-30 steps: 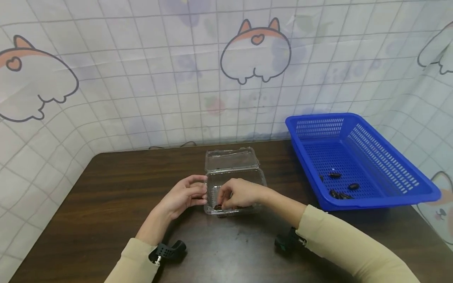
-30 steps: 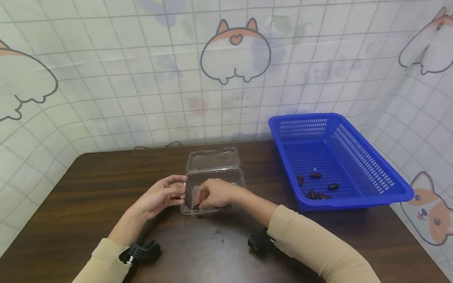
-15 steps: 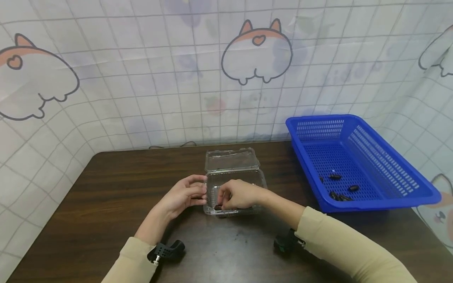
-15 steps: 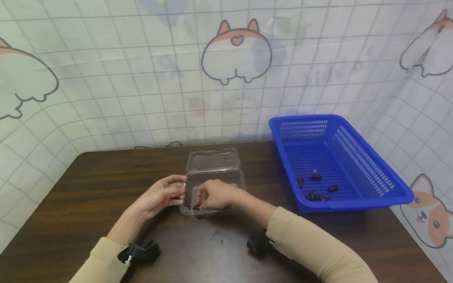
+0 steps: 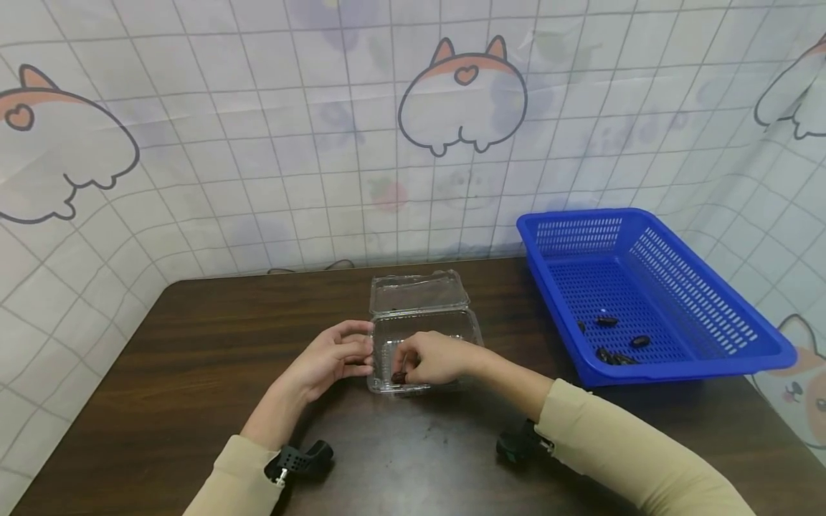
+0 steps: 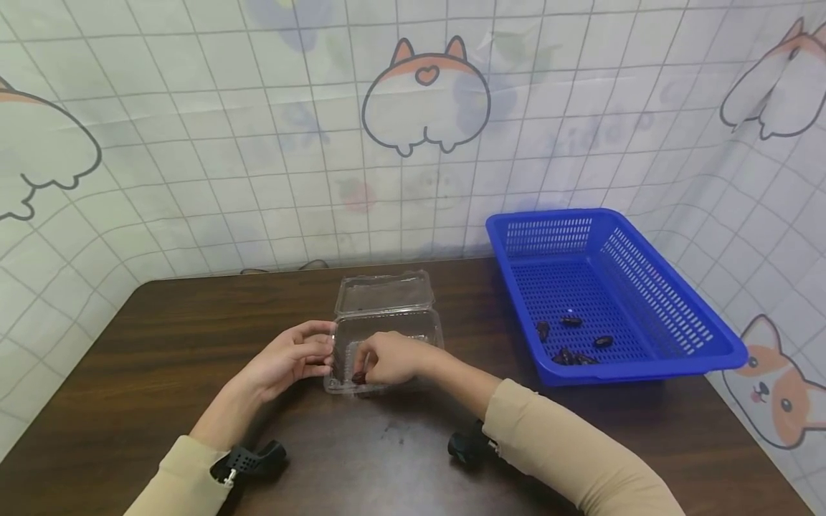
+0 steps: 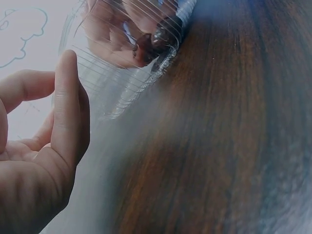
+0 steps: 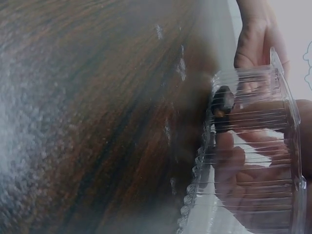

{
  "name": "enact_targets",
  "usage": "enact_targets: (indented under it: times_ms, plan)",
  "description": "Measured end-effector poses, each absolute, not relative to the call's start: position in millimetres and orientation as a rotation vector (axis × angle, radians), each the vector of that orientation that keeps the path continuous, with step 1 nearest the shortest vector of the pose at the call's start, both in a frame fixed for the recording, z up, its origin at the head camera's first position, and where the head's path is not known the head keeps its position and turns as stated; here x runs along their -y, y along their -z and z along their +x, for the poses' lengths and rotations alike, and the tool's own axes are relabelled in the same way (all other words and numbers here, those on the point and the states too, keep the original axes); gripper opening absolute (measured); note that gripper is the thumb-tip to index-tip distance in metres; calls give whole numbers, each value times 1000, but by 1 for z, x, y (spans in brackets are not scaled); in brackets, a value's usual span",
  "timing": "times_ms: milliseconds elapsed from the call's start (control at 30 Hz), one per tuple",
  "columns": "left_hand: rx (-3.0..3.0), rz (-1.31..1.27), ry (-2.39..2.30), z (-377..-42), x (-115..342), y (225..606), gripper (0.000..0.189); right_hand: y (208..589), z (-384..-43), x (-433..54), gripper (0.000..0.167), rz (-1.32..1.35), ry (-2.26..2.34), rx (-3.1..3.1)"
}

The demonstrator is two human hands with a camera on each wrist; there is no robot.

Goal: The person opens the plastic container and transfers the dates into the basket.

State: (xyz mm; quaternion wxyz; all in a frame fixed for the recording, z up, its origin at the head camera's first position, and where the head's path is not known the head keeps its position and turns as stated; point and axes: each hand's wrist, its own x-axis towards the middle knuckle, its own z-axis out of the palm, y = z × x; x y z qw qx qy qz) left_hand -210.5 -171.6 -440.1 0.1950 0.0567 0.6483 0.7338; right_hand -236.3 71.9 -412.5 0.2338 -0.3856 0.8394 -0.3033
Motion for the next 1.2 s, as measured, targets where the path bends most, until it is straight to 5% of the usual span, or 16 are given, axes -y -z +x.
enact_targets:
  times_ms: [1200]
  plan:
    - [-1811,155,-2065,-211,173,440,50,382,-230,-100,15,-934,1037,-2307]
